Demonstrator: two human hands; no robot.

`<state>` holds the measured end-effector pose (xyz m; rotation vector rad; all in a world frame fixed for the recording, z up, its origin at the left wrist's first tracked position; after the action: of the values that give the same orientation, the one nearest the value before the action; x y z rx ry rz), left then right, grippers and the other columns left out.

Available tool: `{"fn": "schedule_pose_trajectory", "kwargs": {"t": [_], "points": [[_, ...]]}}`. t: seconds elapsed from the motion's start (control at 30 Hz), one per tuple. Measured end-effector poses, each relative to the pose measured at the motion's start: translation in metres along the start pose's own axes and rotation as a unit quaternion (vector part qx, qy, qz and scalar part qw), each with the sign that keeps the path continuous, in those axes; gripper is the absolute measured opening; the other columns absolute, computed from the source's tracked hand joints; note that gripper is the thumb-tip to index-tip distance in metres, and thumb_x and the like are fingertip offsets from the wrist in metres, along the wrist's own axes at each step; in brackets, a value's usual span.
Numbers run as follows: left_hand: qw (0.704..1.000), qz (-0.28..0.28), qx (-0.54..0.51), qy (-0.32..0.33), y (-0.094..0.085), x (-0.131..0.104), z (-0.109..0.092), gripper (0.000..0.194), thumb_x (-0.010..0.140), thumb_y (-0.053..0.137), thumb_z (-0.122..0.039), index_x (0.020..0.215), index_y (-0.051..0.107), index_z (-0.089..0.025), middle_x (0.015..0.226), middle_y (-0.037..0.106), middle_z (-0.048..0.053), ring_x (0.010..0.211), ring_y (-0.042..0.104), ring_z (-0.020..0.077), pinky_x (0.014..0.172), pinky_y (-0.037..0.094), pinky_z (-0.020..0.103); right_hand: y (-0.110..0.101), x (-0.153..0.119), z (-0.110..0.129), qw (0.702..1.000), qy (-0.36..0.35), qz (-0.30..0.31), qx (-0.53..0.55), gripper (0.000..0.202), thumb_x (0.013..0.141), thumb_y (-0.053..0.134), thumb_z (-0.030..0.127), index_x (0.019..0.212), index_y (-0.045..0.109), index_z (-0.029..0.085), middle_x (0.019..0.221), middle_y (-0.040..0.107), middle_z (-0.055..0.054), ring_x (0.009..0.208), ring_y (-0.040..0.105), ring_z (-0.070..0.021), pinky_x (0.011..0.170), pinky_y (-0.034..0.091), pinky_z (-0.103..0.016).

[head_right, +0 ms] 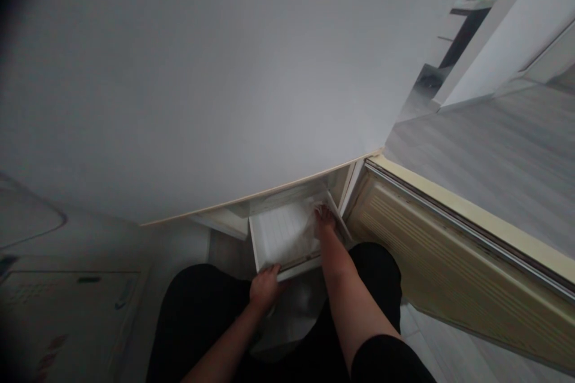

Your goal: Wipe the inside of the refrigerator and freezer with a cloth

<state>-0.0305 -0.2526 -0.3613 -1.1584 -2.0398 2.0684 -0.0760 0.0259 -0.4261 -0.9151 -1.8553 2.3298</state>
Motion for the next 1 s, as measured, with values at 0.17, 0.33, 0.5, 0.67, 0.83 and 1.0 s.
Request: {"fn": "schedule_pose_trajectory", "kwargs": {"t": [0.17, 0.33, 0.5, 0.67, 0.83, 1.0], "points": [[1.000, 0.006, -0.005, -0.021, -0.002, 0.000, -0.002, 0.043, 0.084, 0.068, -0.044, 0.122, 0.062, -0.024, 0.121, 0.073, 0.006, 0.110, 0.069, 0.0262, 0.092, 0.051, 0.035, 0.017, -0.013, 0.034, 0.997, -0.003, 0.071, -0.017, 0.144, 0.048, 0.097, 0.026, 0.164, 0.011, 0.015, 0.165, -0.001, -0.029, 0.150, 0.004, -0.0551, 0.119, 0.013, -0.067], [0.999, 0.021, -0.003, -0.036, -0.002, 0.000, -0.002, 0.041, 0.083, 0.069, -0.046, 0.119, 0.063, -0.026, 0.114, 0.075, 0.006, 0.106, 0.070, 0.0255, 0.089, 0.051, 0.034, 0.014, -0.010, 0.090, 0.984, -0.140, 0.108, 0.016, 0.140, 0.049, 0.097, 0.029, 0.163, 0.018, 0.011, 0.166, 0.002, -0.027, 0.151, -0.005, -0.0500, 0.123, 0.007, -0.060], [0.999, 0.025, -0.003, -0.029, -0.003, 0.001, -0.002, 0.042, 0.084, 0.069, -0.044, 0.120, 0.063, -0.024, 0.119, 0.073, 0.009, 0.108, 0.069, 0.0266, 0.089, 0.052, 0.036, 0.009, -0.009, 0.113, 0.984, -0.152, 0.076, 0.055, 0.125, 0.054, 0.091, 0.015, 0.160, 0.026, 0.005, 0.166, 0.010, -0.027, 0.152, -0.001, -0.0501, 0.124, 0.012, -0.058], [0.999, 0.026, -0.003, -0.025, -0.003, 0.000, -0.003, 0.042, 0.085, 0.067, -0.045, 0.120, 0.062, -0.023, 0.119, 0.073, 0.009, 0.110, 0.069, 0.0268, 0.091, 0.052, 0.036, 0.005, -0.009, 0.114, 0.981, -0.131, 0.040, 0.138, 0.080, 0.077, 0.072, 0.010, 0.152, 0.043, 0.008, 0.162, 0.028, -0.024, 0.152, 0.019, -0.0413, 0.120, 0.032, -0.051], [0.999, 0.030, -0.001, -0.023, -0.004, 0.000, -0.003, 0.042, 0.085, 0.068, -0.044, 0.120, 0.062, -0.022, 0.121, 0.072, 0.009, 0.111, 0.068, 0.0272, 0.092, 0.052, 0.037, 0.010, -0.002, 0.120, 0.962, -0.097, 0.077, 0.245, 0.043, 0.092, 0.053, 0.014, 0.134, 0.060, 0.009, 0.141, 0.055, -0.024, 0.138, 0.047, -0.0324, 0.113, 0.041, -0.047], [0.999, 0.029, -0.002, -0.023, -0.003, 0.000, -0.003, 0.042, 0.085, 0.067, -0.044, 0.120, 0.062, -0.022, 0.121, 0.072, 0.009, 0.112, 0.068, 0.0277, 0.094, 0.051, 0.037, 0.012, -0.004, 0.154, 0.883, -0.162, 0.169, 0.406, 0.048, 0.106, 0.029, 0.035, 0.129, 0.064, 0.011, 0.114, 0.073, -0.011, 0.102, 0.070, -0.0195, 0.088, 0.057, -0.030]]}}
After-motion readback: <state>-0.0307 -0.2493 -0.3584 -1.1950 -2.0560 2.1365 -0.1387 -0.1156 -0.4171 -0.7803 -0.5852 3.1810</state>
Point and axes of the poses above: each hand's wrist, its own x-axis towards the middle knuckle, its own y-axis out of the palm, z = x × y, the point moved 4 cm from there along x, towards the middle knuckle
